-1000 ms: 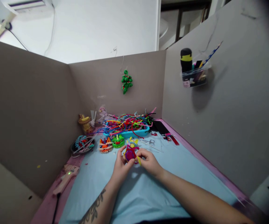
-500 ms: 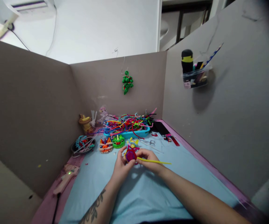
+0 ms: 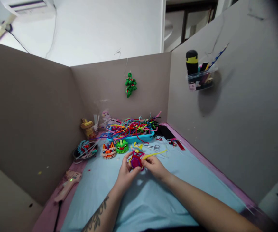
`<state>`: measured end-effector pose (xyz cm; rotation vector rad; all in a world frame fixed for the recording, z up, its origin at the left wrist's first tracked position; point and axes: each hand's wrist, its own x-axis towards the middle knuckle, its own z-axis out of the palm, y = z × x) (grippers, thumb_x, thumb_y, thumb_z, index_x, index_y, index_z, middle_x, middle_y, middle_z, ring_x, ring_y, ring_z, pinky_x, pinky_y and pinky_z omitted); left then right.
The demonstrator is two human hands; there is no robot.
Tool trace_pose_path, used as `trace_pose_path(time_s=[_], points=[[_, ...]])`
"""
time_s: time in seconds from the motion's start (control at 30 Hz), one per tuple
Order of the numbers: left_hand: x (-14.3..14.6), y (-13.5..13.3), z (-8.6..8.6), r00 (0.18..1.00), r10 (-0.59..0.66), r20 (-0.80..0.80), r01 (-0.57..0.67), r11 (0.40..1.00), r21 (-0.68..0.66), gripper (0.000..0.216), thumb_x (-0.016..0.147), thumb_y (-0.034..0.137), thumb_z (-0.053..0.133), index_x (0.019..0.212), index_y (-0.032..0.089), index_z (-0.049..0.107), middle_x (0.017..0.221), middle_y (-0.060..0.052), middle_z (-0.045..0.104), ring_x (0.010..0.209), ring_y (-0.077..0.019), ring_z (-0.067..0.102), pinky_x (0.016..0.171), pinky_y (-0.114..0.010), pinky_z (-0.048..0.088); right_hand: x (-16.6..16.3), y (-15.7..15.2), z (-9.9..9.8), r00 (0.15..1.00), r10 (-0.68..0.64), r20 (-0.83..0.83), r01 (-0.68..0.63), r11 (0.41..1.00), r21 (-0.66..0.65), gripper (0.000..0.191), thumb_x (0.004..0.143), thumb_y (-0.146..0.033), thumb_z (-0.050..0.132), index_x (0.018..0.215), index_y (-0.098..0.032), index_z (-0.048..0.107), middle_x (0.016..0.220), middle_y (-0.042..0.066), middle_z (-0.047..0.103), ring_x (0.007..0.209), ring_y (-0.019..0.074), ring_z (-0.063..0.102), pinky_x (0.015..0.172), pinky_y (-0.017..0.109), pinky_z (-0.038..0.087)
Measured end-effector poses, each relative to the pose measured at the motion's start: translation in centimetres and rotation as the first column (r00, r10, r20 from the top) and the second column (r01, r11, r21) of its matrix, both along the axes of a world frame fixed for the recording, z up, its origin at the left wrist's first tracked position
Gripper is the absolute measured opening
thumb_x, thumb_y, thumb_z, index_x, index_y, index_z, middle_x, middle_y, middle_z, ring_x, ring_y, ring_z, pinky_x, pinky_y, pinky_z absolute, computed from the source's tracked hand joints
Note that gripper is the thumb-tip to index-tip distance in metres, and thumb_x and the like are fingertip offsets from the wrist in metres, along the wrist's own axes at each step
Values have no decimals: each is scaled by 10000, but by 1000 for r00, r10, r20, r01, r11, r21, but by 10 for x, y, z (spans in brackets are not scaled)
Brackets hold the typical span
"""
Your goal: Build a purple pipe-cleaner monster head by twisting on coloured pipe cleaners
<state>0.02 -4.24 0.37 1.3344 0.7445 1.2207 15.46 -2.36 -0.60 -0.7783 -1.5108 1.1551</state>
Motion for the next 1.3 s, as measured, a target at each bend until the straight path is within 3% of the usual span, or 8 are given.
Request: trace_pose_path(time_s=[0.2, 0.33, 0.57, 0.83, 1.1, 1.3], points=[[-1, 4, -2, 1000, 25, -6, -25, 999, -32, 680, 673, 286, 703, 1214, 176, 306, 734, -3, 613, 624, -139, 576, 600, -247, 413, 5, -1, 8, 977, -215, -7, 212, 956, 201, 81, 734, -246, 623, 694, -176, 613, 702, 7, 556, 693, 148, 540, 668, 275, 437], [0, 3, -3, 1000, -8, -23, 7, 999, -32, 689, 682, 274, 697, 1223, 166, 284, 720, 5, 601, 584, -112, 538, 573, -225, 388, 9, 2, 9, 964, -264, -2, 251, 913, 322, 27, 727, -204, 632, 708, -190, 645, 806, 32, 571, 851, 179, 544, 795, 316, 426], [-1, 2, -2, 997, -73, -35, 72, 997, -30, 698, 683, 276, 700, 1222, 161, 272, 732, 7, 586, 597, -105, 528, 580, -221, 381, 9, 6, 5, 973, -229, -10, 224, 938, 266, 75, 722, -260, 649, 747, -195, 676, 899, 56, 582, 911, 195, 547, 847, 336, 427], [-3, -2, 1, 992, -109, -59, 106, 993, -42, 728, 678, 302, 704, 1238, 158, 261, 733, 3, 589, 628, -115, 531, 606, -226, 384, 12, 6, 6, 985, -148, 87, 132, 976, 171, 273, 749, -431, 605, 717, -175, 693, 957, 90, 585, 942, 225, 554, 878, 371, 408], [-8, 0, -3, 977, -66, -204, 81, 995, 63, 699, 728, 304, 652, 1276, 140, 251, 824, -49, 612, 712, -149, 552, 677, -257, 406, 10, 9, 2, 990, 21, 136, -35, 995, 98, 451, 785, -544, 499, 590, -152, 609, 912, 82, 556, 800, 181, 534, 764, 329, 431], [-11, 2, -5, 963, -13, -268, 47, 991, 124, 669, 745, 284, 626, 1286, 140, 259, 809, -48, 616, 704, -155, 560, 674, -268, 419, 9, 6, 5, 991, -4, 136, -11, 994, 110, 420, 793, -522, 500, 599, -162, 594, 872, 74, 545, 827, 189, 519, 777, 331, 413]])
